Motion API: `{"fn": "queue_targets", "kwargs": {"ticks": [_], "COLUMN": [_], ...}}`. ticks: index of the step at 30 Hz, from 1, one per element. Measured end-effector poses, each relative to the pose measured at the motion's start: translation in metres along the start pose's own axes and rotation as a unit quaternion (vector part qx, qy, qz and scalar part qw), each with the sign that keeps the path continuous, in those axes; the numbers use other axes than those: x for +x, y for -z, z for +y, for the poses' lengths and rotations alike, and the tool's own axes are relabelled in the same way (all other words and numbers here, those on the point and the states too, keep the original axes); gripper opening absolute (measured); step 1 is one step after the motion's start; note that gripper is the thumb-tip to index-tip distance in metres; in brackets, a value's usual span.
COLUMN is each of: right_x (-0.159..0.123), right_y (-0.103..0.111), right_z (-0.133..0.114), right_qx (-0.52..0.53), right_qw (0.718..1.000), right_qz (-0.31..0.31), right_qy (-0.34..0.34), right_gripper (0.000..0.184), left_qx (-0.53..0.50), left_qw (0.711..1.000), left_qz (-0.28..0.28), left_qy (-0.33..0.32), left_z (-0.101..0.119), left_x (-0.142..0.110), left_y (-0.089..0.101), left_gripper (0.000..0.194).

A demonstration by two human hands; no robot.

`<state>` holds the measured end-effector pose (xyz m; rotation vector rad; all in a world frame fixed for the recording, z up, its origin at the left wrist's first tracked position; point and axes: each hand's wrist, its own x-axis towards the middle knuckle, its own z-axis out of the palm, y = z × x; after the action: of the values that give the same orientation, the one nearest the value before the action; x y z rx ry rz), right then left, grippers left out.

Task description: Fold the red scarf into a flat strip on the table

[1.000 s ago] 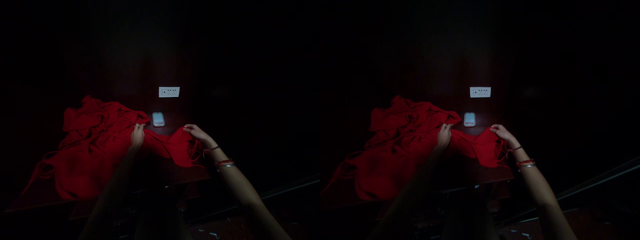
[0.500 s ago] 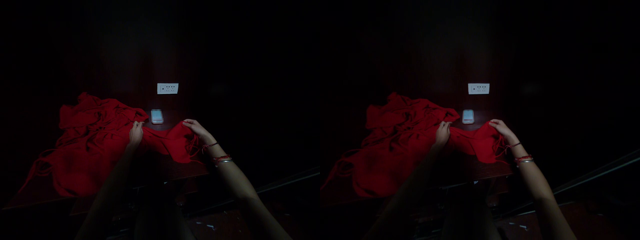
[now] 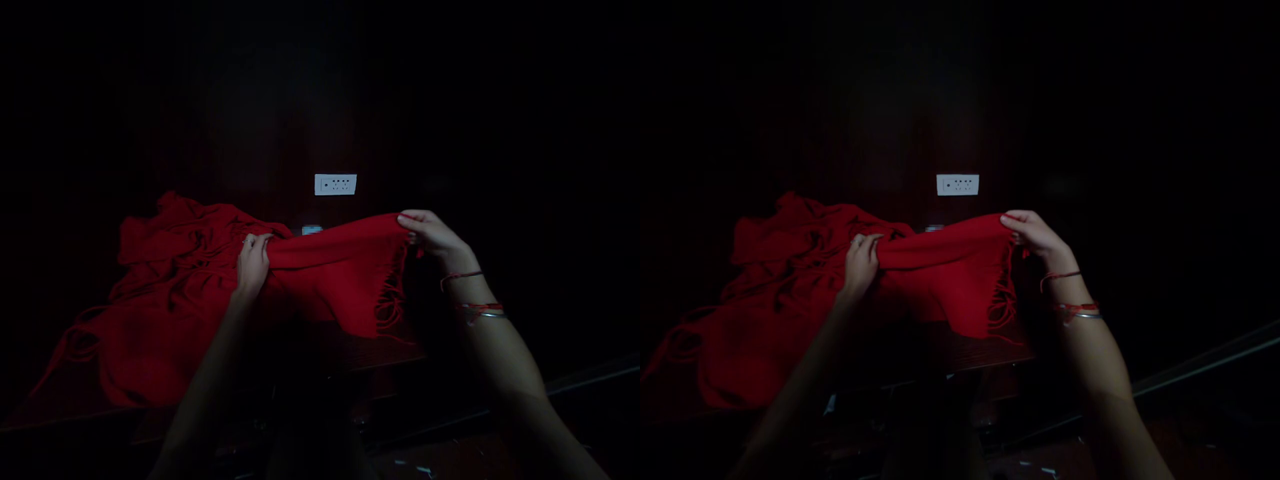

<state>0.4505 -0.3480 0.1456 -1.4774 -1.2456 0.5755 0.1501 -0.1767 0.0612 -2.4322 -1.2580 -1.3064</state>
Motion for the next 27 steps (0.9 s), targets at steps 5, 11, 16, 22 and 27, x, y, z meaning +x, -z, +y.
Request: {"fn": "queue_targets", "kwargs": {"ticks": [5, 11, 16, 22, 27], "right_x": [0.005, 0.066, 0.058, -0.023, -0.041], "right_y": [0.019, -0.007, -0.044, -0.087, -0.096], "right_z": [-0.049, 0.022, 0.078, 0.099, 0.116], "right_qx": [0.082, -0.106, -0.356, -0.397, -0.479], "right_qw": [0.982, 0.981, 0.923, 0.895, 0.830], "right_qz": [0.109, 0.149, 0.125, -0.200, -0.270], "right_qy": [0.126, -0.061, -0.080, -0.036, -0.088], "right_gripper": [0.024, 0.014, 0.043, 0.065, 0.076], "left_qx": [-0.042, 0.078, 0.138, 0.014, 0.022], "left_qw": [0.992, 0.993, 0.967, 0.919, 0.912], "left_qz": [0.077, -0.068, -0.200, -0.328, -0.346], "left_qy": [-0.086, -0.058, -0.077, -0.218, -0.218], "left_z": [0.032, 0.030, 0.032, 0.037, 0.025], "left_x": [0.036, 0.055, 0.007, -0.061, -0.071], "left_y": [0.063, 0.015, -0.042, -0.066, -0.079], "left_gripper": [0.028, 0.032, 0.034, 0.054, 0.055]}}
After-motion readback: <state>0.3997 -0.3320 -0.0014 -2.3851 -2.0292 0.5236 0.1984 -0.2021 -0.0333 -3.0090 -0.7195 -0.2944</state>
